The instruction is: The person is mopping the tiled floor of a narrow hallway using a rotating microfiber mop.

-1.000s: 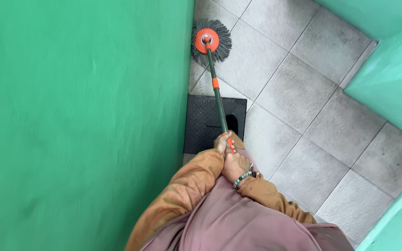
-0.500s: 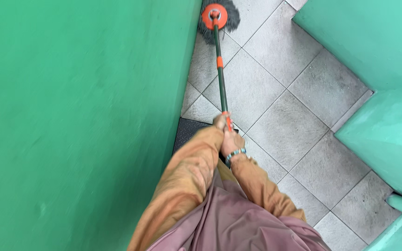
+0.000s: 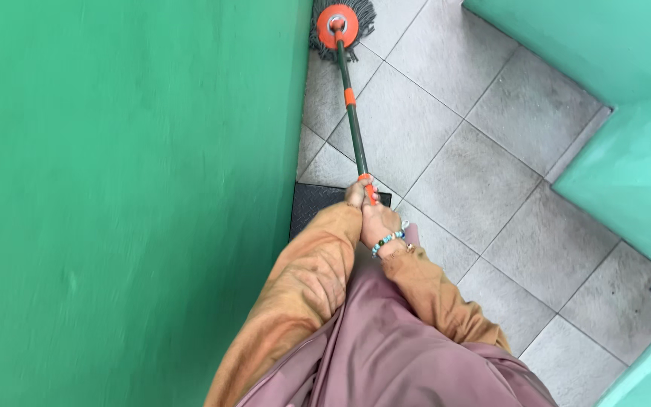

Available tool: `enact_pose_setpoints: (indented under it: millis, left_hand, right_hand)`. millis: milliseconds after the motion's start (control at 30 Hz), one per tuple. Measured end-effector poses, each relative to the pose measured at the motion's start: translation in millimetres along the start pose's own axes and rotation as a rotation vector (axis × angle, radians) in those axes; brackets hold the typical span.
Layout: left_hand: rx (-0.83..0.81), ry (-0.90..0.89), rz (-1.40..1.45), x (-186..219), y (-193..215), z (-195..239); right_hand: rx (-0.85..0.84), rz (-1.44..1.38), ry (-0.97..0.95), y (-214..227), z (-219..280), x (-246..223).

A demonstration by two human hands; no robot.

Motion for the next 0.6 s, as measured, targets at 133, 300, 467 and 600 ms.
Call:
enact_pose_setpoints:
  millis: [133,300,467,600]
  left_hand:
    - [0.006,0.004,0.041,-57.8,21.5,48.4]
    - [-0.003,0.028,0.055,-125.5,45.2,147.9]
    - [0.031,0.181,0.158,-187.7,65.3,263.6]
    - [-0.052,0.144,0.126,-217.1,84.3,272.6]
  right_hand:
    - [0.006,-0.093,-0.014,-12.0,80.1,-7.5]
    - [-0.098,0.028,-0.112,-32.6,185.0,-21.5]
    - [-0.044,0.031,0.007,-11.5,292.5,-60.5]
    - [-0.123,0.049,-0.008,-16.1,329.8,-73.7]
Point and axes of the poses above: each hand's wrist, its own z-axis away from the middle knuckle, its own y-axis out of the back of the hand, x = y × z, the point moved 8 cm from there along -z, towards the middle knuckle, and after that the axes turned 7 degrees about -z, right-handed, at the moved point
